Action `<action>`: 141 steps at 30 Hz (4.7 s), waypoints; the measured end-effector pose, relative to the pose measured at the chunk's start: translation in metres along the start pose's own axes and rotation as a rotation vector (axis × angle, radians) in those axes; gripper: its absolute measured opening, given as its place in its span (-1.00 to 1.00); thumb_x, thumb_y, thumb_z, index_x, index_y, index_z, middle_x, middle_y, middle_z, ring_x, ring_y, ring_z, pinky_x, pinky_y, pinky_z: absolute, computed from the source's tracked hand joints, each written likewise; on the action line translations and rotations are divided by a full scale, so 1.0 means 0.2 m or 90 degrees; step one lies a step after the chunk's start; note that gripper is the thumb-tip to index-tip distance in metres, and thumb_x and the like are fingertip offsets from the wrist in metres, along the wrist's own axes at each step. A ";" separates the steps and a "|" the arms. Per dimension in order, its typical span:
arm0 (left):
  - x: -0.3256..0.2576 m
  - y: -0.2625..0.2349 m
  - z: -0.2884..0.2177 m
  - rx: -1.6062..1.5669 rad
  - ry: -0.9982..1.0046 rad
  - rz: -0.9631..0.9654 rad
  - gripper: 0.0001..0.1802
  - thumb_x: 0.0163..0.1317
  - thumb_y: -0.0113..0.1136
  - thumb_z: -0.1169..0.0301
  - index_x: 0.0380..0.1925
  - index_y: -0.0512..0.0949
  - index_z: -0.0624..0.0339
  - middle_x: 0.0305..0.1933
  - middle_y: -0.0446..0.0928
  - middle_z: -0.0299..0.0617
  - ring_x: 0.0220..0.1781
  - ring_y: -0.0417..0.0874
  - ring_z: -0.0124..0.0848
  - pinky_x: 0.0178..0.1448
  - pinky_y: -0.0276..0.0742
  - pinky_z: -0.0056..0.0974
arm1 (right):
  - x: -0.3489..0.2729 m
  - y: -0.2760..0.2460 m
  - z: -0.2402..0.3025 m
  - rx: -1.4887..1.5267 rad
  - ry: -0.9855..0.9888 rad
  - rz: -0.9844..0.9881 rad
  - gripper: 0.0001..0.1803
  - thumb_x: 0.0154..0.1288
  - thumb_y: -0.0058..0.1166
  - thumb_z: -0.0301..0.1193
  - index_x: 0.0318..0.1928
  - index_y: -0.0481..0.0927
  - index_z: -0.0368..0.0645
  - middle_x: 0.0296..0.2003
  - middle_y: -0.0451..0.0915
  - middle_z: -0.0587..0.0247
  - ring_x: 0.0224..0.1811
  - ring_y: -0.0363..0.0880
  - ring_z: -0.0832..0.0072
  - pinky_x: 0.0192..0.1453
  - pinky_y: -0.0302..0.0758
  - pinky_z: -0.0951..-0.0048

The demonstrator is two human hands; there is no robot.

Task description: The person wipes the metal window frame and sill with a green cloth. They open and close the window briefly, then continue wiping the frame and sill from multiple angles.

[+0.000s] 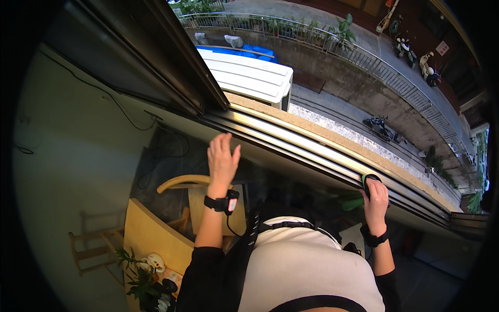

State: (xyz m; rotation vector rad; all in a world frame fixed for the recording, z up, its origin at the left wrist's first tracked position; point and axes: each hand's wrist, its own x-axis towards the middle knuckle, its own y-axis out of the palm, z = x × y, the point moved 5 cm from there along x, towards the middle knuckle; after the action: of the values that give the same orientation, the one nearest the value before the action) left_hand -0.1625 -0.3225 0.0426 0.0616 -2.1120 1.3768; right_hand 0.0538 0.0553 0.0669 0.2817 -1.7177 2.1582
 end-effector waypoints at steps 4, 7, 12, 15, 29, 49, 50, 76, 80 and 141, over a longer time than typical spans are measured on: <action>0.08 -0.06 0.17 0.053 0.003 -0.014 -0.26 0.20 0.36 0.33 0.34 0.28 0.27 0.35 0.31 0.04 0.34 0.39 0.01 0.30 0.38 -0.02 | 0.03 0.01 -0.05 0.099 -0.024 0.088 -0.54 -0.03 0.32 -0.64 -0.02 0.58 -0.24 -0.09 0.63 0.06 0.02 0.56 0.05 0.13 0.47 0.16; 0.12 -0.07 0.22 0.053 0.026 -0.025 -0.36 0.21 0.34 0.30 0.26 0.40 0.30 0.34 0.38 0.10 0.37 0.41 -0.01 0.35 0.39 -0.03 | 0.10 0.04 0.04 0.147 -0.042 0.131 -0.53 -0.01 0.29 -0.66 0.00 0.57 -0.24 -0.07 0.62 0.02 0.03 0.55 0.02 0.15 0.46 0.15; 0.18 -0.03 0.27 0.038 0.002 -0.041 -0.56 0.20 0.35 0.26 -0.03 0.62 0.37 0.12 0.60 0.14 0.27 0.57 -0.06 0.24 0.53 -0.09 | 0.31 0.17 0.35 0.187 -0.141 0.171 -0.51 0.01 0.27 -0.63 0.04 0.55 -0.29 -0.04 0.61 0.02 0.05 0.54 0.03 0.17 0.45 0.16; 0.19 -0.02 0.28 0.058 0.014 -0.065 -0.60 0.15 0.37 0.26 -0.12 0.66 0.36 0.03 0.65 0.11 0.19 0.63 -0.07 0.13 0.61 -0.13 | 0.45 0.32 0.57 0.235 -0.168 0.196 -0.52 0.07 0.24 -0.60 0.08 0.53 -0.29 0.00 0.59 0.00 0.07 0.52 0.03 0.20 0.43 0.16; 0.21 0.00 0.30 0.095 0.029 -0.069 -0.69 0.12 0.38 0.27 -0.23 0.70 0.25 -0.08 0.69 0.04 0.05 0.72 -0.19 -0.06 0.70 -0.22 | 0.89 0.84 1.37 0.289 -0.354 0.128 -0.48 0.22 0.18 -0.51 0.20 0.45 -0.34 0.12 0.53 -0.05 0.16 0.49 0.04 0.27 0.39 0.16; 0.24 -0.02 0.29 0.099 0.047 -0.013 -0.80 0.21 0.29 0.41 -0.19 0.69 0.26 -0.03 0.66 0.11 0.09 0.70 -0.13 0.02 0.67 -0.21 | 0.28 0.28 0.46 0.103 -0.152 0.055 -0.54 0.15 0.01 -0.56 0.12 0.49 -0.27 -0.05 0.53 0.09 0.05 0.51 0.15 0.20 0.42 0.21; 0.23 -0.02 0.29 0.098 0.053 -0.021 -0.79 0.21 0.30 0.40 -0.19 0.69 0.27 -0.02 0.66 0.10 0.10 0.69 -0.14 0.03 0.67 -0.21 | 0.23 0.24 0.38 0.089 -0.137 0.052 -0.54 0.13 0.02 -0.58 0.11 0.50 -0.27 -0.06 0.54 0.08 0.04 0.51 0.14 0.20 0.42 0.20; -0.04 -0.23 -1.05 -0.652 0.218 0.622 -0.49 0.12 0.45 0.32 0.04 0.53 0.27 -0.13 0.56 -0.08 -0.07 0.56 -0.21 0.10 0.47 -0.18 | 0.19 -0.27 0.28 0.929 0.162 0.330 -0.71 0.52 0.02 -0.27 -0.09 0.57 -0.29 -0.33 0.48 0.49 -0.31 0.32 0.73 -0.23 0.32 0.63; -0.07 -0.20 -0.88 -0.669 0.186 0.591 -0.68 0.13 0.41 0.33 -0.28 0.57 0.35 -0.33 0.52 -0.06 -0.30 0.56 -0.14 -0.17 0.47 -0.21 | 0.22 -0.23 0.31 0.949 0.154 0.313 -0.73 0.52 0.01 -0.28 -0.11 0.57 -0.28 -0.36 0.44 0.53 -0.31 0.29 0.75 -0.24 0.30 0.64; 0.24 0.04 -0.51 -0.221 0.142 0.161 -0.64 -0.16 0.42 0.68 -0.26 0.63 0.30 -0.41 0.42 -0.14 -0.40 0.44 -0.18 -0.29 0.41 -0.16 | 0.17 -0.01 -0.07 0.188 0.342 -0.016 -0.63 0.29 0.04 -0.67 0.12 0.55 -0.29 -0.04 0.61 0.09 0.04 0.58 0.25 0.19 0.44 0.38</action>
State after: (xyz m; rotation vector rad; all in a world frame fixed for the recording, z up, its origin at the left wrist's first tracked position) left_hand -0.1571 -0.2184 0.0890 -0.4900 -2.1867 1.0717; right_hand 0.0240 0.0747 0.0785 -0.1903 -1.0963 2.2015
